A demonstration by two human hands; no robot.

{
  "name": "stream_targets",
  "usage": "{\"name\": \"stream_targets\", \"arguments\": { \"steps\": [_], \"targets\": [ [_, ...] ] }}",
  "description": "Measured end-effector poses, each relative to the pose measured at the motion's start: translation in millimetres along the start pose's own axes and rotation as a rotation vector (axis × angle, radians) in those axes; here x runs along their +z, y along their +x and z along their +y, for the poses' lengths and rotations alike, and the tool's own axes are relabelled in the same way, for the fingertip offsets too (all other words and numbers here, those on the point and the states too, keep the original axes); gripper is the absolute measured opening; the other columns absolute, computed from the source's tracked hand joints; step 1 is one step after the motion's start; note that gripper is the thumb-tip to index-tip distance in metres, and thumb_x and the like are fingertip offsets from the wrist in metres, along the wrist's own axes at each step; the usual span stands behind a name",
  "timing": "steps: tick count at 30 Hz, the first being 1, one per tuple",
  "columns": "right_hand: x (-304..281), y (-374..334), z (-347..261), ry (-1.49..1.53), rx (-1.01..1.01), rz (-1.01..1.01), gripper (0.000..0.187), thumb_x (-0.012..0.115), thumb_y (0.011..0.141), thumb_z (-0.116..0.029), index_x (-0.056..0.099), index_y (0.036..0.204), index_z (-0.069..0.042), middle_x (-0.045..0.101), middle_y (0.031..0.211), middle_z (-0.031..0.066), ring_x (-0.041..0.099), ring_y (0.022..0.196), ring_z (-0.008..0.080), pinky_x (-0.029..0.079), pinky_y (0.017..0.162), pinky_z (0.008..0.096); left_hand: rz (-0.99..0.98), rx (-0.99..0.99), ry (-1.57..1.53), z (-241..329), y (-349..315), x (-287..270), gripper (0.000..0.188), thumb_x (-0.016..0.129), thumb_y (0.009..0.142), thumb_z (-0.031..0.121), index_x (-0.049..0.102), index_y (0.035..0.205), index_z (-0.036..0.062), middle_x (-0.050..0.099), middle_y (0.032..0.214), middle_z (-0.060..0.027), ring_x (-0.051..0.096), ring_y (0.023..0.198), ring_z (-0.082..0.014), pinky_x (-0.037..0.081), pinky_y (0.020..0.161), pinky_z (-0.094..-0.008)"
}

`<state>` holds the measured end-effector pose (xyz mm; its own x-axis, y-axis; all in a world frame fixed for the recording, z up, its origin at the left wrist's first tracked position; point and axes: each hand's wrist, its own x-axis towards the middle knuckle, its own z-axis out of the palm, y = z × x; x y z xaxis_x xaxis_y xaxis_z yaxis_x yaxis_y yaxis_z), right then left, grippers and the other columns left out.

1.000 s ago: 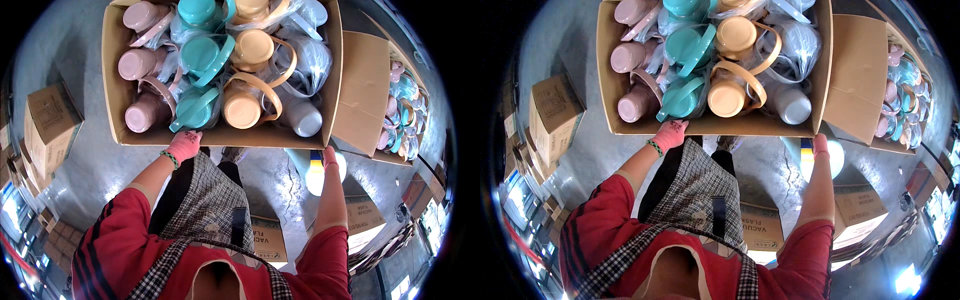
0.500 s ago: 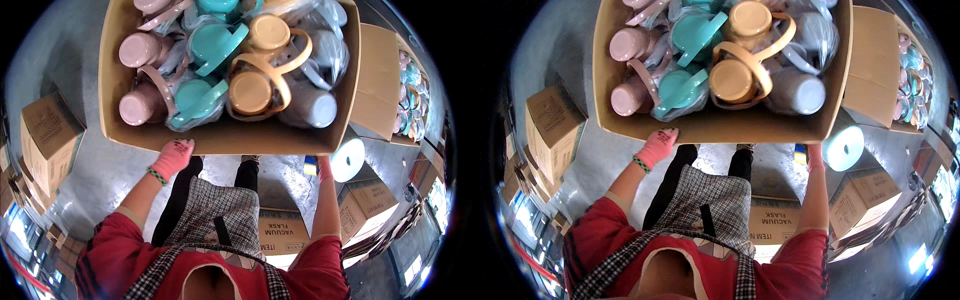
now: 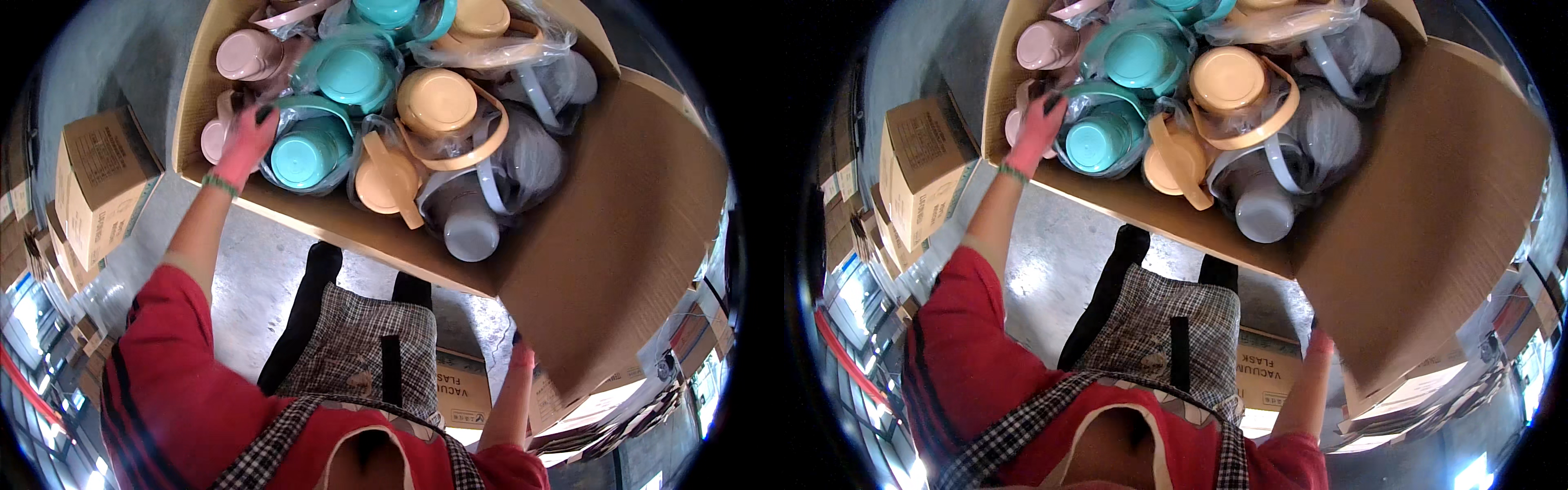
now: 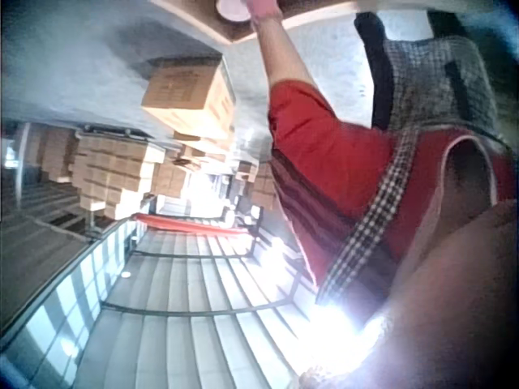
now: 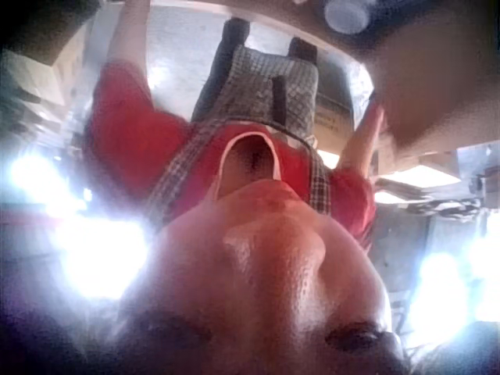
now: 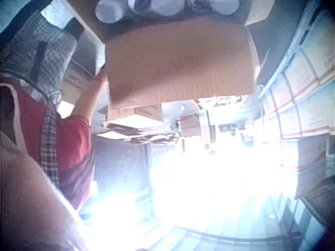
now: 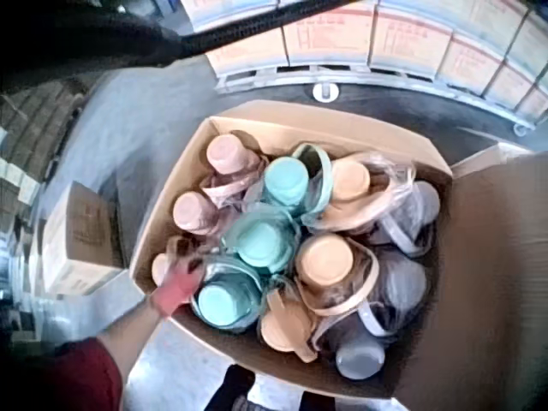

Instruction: The person packs plastic kitchenware, including bowls and cups, into cardboard boxes. They arrange the items inside, close the flaps, and seal the boxes using a handheld tape dispenser. The process is repeated for multiple boxes in a warehouse setting.

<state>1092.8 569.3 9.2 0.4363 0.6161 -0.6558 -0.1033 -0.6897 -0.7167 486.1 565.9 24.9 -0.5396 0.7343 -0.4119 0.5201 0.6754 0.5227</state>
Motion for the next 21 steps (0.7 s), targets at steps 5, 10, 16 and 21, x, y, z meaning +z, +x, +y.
{"name": "stream_targets", "arguments": {
  "steps": [5,10,16,21],
  "targets": [
    [15,-84,-100,-0.24,-0.145,-0.19,0.054,0.052,0.078,-0.036,0.035,0.117,-0.002,0.044,0.112,0.0098,0.044,0.098,0.0211,0.037,0.085,0.0351,0.027,0.797,0.674,131,19,56,0.048,0.048,0.074,0.038,0.043,0.114,0.0111,0.033,0.125,-0.0111,0.03,0.115,-0.0289,0.023,0.095,-0.0394],
    [55,-100,-119,-0.327,-0.41,-0.185,0.061,0.056,0.076,-0.039,0.031,0.118,-0.002,0.043,0.111,0.0103,0.043,0.096,0.0208,0.037,0.083,0.0347,-0.19,0.471,1.011,119,68,51,0.065,0.04,0.078,0.048,0.017,0.13,0.0157,0.016,0.135,-0.0107,0.021,0.121,-0.0315,0.02,0.098,-0.0436],
    [78,-106,-118,-0.177,-0.347,-0.297,0.079,0.066,0.061,-0.051,0.038,0.113,0.002,0.048,0.105,0.007,0.048,0.094,0.0192,0.038,0.082,0.0325,-0.222,0.511,0.775,165,94,85,0.058,0.039,0.081,0.042,0.026,0.126,0.0089,0.04,0.115,-0.0188,0.043,0.102,-0.0331,0.036,0.085,-0.0355],
    [79,-102,-118,-0.196,-0.266,-0.326,0.083,0.067,0.059,-0.053,0.037,0.113,0.003,0.048,0.106,0.009,0.049,0.093,0.021,0.04,0.081,0.0339,0.284,1.07,0.675,226,133,78,0.037,0.049,0.07,0.036,0.055,0.095,0.0092,0.051,0.099,-0.0086,0.043,0.093,-0.0261,0.031,0.08,-0.0426]
  ]
}}
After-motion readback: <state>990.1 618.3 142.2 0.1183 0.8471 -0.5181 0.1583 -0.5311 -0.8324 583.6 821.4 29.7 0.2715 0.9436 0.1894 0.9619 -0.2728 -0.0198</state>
